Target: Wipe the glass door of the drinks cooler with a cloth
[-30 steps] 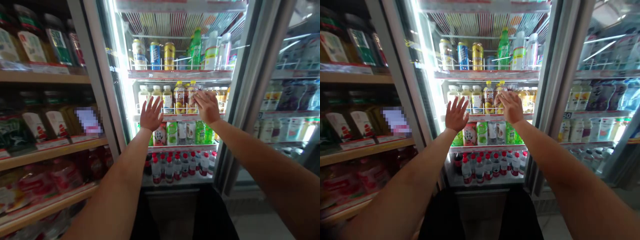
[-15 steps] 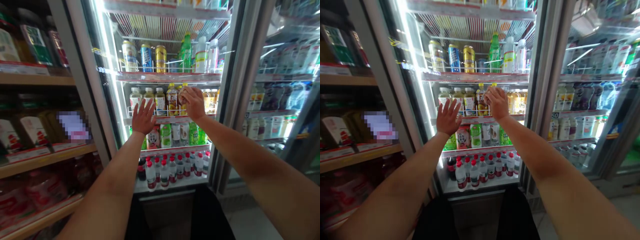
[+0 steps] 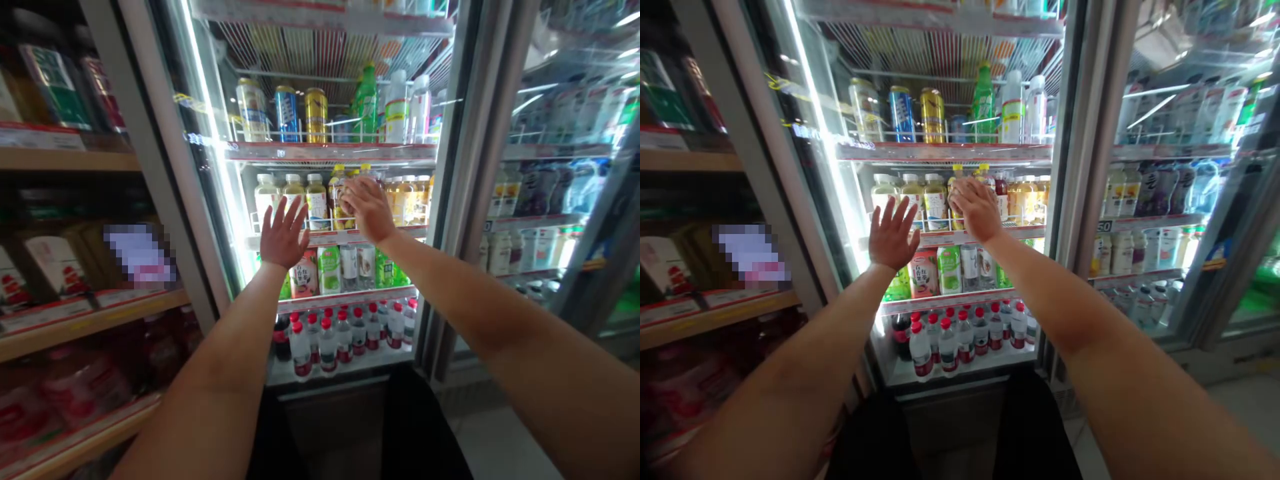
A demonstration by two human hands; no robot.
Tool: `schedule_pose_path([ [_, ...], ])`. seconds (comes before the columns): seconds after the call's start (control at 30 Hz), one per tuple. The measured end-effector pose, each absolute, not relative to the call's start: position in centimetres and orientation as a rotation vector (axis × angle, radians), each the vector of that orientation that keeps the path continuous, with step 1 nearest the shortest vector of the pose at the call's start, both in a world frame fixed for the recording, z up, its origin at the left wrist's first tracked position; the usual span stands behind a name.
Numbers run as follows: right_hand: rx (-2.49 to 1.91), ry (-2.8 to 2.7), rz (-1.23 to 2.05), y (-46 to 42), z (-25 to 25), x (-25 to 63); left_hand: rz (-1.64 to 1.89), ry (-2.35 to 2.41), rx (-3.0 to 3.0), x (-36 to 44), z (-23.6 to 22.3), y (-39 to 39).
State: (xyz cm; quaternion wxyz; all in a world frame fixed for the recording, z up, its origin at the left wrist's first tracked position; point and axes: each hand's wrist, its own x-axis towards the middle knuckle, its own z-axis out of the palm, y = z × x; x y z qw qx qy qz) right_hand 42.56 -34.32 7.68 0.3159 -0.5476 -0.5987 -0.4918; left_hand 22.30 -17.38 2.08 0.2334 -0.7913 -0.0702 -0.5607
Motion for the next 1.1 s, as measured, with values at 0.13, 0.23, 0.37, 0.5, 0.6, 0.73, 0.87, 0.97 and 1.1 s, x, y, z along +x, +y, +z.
schedule_pose_path([
  [0.13,-1.423,-1.573,-1.342,-33.9,7.8,41.8,-1.544,-0.173,-2.144,22.3,2.0,-17.4],
  [0.23,-1.446,-1.498,-1.311,-33.5,8.3,41.2,-1.549,-0.168,-2.125,22.4,2.0,-17.4],
  [0.37,-1.45,-1.548,-1.329,-33.5,7.1,40.6,-1.544,-0.183,-2.146,22.4,2.0,-17.4],
  [0.5,-1.423,-1.76,-1.367,-33.9,5.9,40.4,-1.548,-0.181,-2.193,22.4,2.1,-17.5],
  [0.6,-1.429,-1.794,-1.347,-34.1,5.9,40.4,-1.547,-0.198,-2.217,22.4,2.1,-17.6],
  [0.73,-1.431,-1.838,-1.285,-34.5,5.2,40.7,-1.547,-0.201,-2.252,22.4,2.2,-17.6],
  [0.87,-1.416,-1.913,-1.234,-35.0,3.8,40.8,-1.544,-0.194,-2.253,22.3,2.3,-17.7],
  [0.97,-1.425,-1.93,-1.233,-35.0,3.4,40.7,-1.54,-0.205,-2.263,22.3,2.3,-17.7],
  [1.1,-1.446,-1.873,-1.264,-34.4,2.9,40.7,-1.535,-0.229,-2.295,22.3,2.2,-17.8],
])
